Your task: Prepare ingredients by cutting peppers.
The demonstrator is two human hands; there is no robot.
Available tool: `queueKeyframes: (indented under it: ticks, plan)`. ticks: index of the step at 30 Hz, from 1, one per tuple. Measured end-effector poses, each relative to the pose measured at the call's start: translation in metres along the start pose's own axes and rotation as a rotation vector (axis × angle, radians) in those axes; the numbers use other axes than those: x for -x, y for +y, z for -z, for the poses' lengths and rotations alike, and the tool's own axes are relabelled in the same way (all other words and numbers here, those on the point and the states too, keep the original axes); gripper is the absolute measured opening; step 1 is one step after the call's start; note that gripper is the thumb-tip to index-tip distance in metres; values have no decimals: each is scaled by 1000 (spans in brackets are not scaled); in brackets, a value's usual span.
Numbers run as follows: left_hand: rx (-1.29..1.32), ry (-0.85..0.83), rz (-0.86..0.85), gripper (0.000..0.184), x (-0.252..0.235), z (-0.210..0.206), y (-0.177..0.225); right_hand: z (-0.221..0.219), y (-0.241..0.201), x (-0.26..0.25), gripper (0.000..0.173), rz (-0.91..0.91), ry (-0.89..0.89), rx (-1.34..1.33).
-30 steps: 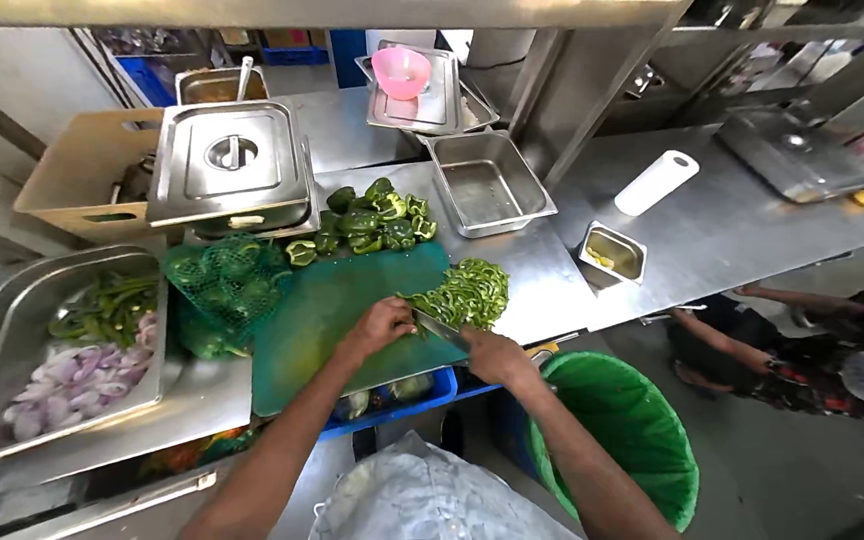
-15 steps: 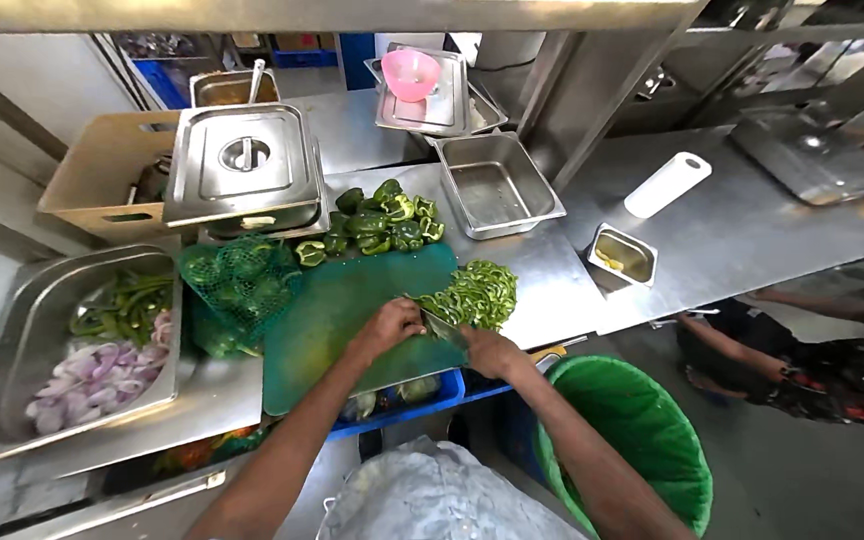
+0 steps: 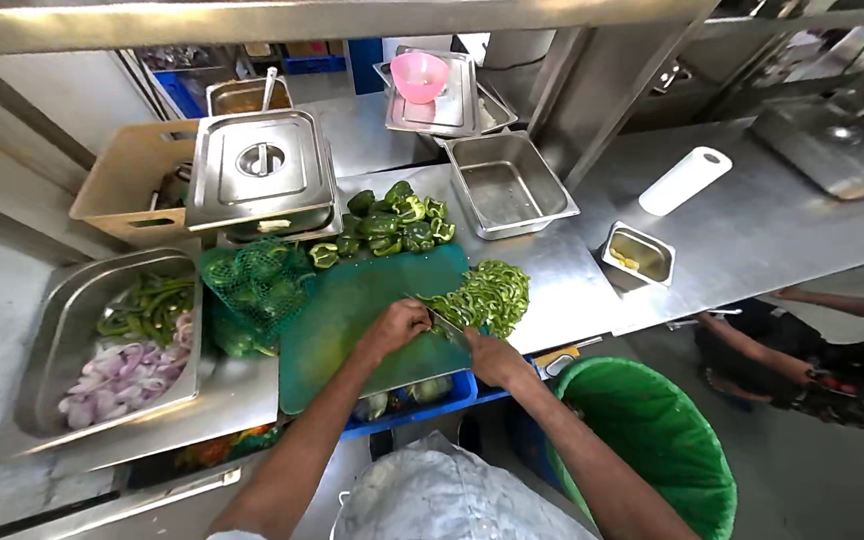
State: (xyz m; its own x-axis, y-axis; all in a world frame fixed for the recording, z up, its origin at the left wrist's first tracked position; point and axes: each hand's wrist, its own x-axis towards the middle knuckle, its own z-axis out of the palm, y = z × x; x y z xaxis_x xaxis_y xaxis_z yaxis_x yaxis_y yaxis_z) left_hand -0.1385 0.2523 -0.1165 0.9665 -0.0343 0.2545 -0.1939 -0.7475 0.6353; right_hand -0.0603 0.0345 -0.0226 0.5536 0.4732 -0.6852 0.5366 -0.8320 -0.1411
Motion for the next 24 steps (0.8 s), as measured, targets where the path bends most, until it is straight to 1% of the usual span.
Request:
queueKeyframes:
  ticks: [3,4,7,9,10,12,14,16,17,19,21,22,24]
  plan:
    - [1,12,-9,3,1,-3,-1,17,-3,23,49,-26,15,57]
    - [5,23,-12,4,3,-5,-1,11,-5,19,49,-27,14,57]
    - [-11,48,-46,6,2,-7,-2,-15,-7,-12,50,5,24,-7]
    - [-10,49,-45,6,3,-6,-2,-5,-5,-10,50,23,25,25]
    - [-6,51,-43,6,5,-6,-2,4,-5,-1,52,27,25,42]
    - [-2,59,-39,7,6,-7,-4,18,-3,16,51,23,25,78]
    - [3,80,-42,7,7,-10,-4,6,-6,9,52,7,24,56]
    - [8,84,-55,7,7,-10,-3,-15,-10,-13,52,16,17,-6]
    - [1,81,-55,7,6,-10,-2,-15,-8,-18,52,28,20,-11]
    - [-9,76,-41,7,7,-9,-1,1,-4,-6,54,49,18,18]
    - [-24,79,-35,7,7,-9,-1,17,-1,10,51,43,14,42]
    - [-25,85,-33,7,7,-10,0,15,-2,11,51,31,20,40]
    - [-12,103,-35,7,8,-12,1,-8,-7,-7,51,20,24,-14]
